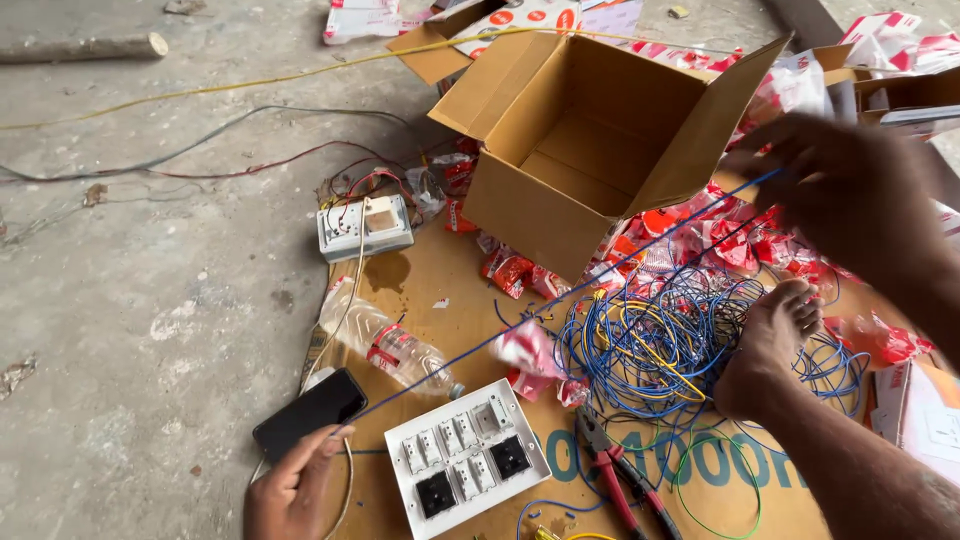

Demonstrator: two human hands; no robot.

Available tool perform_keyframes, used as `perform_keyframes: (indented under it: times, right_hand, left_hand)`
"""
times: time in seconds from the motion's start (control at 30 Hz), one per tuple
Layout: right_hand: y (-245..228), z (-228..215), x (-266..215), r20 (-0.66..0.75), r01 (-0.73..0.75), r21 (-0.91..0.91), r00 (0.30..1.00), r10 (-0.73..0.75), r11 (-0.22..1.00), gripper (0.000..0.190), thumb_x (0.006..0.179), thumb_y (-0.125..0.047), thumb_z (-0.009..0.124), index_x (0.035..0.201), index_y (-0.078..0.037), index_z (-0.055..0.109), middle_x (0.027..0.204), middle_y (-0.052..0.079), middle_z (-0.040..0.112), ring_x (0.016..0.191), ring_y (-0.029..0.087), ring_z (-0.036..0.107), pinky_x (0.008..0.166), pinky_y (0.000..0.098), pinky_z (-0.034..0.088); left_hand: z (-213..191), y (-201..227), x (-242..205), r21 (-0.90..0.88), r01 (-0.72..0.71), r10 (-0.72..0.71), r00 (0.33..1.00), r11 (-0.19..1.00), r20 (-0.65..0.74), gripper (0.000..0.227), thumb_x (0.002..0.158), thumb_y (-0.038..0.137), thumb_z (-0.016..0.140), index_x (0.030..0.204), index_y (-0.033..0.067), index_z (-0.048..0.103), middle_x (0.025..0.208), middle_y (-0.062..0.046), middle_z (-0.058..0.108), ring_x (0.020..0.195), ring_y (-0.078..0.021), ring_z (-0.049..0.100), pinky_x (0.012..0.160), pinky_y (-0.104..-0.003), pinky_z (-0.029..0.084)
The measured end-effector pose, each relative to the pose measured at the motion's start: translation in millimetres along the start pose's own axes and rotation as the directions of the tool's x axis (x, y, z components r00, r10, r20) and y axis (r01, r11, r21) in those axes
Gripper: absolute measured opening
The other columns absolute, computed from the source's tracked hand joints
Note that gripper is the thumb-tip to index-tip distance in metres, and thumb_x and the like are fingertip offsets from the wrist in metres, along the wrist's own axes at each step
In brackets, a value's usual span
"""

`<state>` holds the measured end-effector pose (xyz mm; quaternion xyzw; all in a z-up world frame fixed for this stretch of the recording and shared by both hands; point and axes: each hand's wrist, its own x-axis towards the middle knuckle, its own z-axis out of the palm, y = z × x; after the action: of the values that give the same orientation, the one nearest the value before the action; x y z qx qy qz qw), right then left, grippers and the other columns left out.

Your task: Assembling and wiring an electrical switchboard panel by installing switches and connecting wires.

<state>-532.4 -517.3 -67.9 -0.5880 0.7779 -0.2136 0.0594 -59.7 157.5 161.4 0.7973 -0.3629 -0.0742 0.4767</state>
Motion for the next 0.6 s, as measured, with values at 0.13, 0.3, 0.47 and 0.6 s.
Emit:
perform_keyframes:
  times: [0.13,0.3,0.47,0.6]
  right_hand:
    - [-147,-243,-224,0.339,0.34,-0.802,0.936,-0.094,0.491,0.108,0.079,-0.034,0.051,0.147,0.02,-0.014,0.161,0.031,0.006,0.151,0.036,0.007,0.121,0.0412,0.005]
    - [-125,-218,-214,0.304,0.329,-0.646,0.939,-0.163,0.689,0.124,0.072,-0.031,0.058,0.15,0.018,-0.024,0.164,0.03,-0.015,0.152,0.036,-0.016,0.118,0.0395,-0.018]
    - [-126,-210,-204,0.294,0.299,-0.77,0.95,-0.102,0.564,0.115,0.075,-0.041,0.052,0.15,0.017,-0.012,0.164,0.03,-0.007,0.152,0.036,-0.01,0.122,0.0422,-0.013]
    - [-101,-162,-153,0.185,0.083,0.008,0.979,-0.083,0.997,0.085,0.102,-0.049,0.028,0.157,0.009,-0.002,0.17,0.022,0.004,0.157,0.03,0.0,0.125,0.04,-0.003]
  left_hand:
    - [-19,-48,-11,-0.164,0.266,-0.274,0.961,0.95,-0.03,0.032,0.106,0.022,0.058,0.122,0.0028,0.078,0.065,-0.011,0.063,0.064,-0.0109,0.059,0.066,-0.026,0.048]
    - [-66,-103,-21,-0.222,0.405,-0.459,0.827,0.887,-0.325,0.035,0.113,0.027,0.061,0.124,-0.0029,0.075,0.062,-0.008,0.058,0.05,-0.0094,0.041,0.054,-0.029,0.033]
    - [-166,-283,-55,-0.365,0.555,-0.628,0.769,0.747,-0.116,0.053,0.112,0.033,0.051,0.153,-0.0007,0.052,0.089,-0.015,0.063,0.061,-0.0179,0.056,0.051,-0.04,0.05]
    - [-247,-373,-68,-0.411,0.556,-0.634,0.769,0.723,-0.075,0.055,0.11,0.034,0.049,0.154,0.0004,0.045,0.099,-0.015,0.062,0.073,-0.02,0.061,0.059,-0.042,0.054]
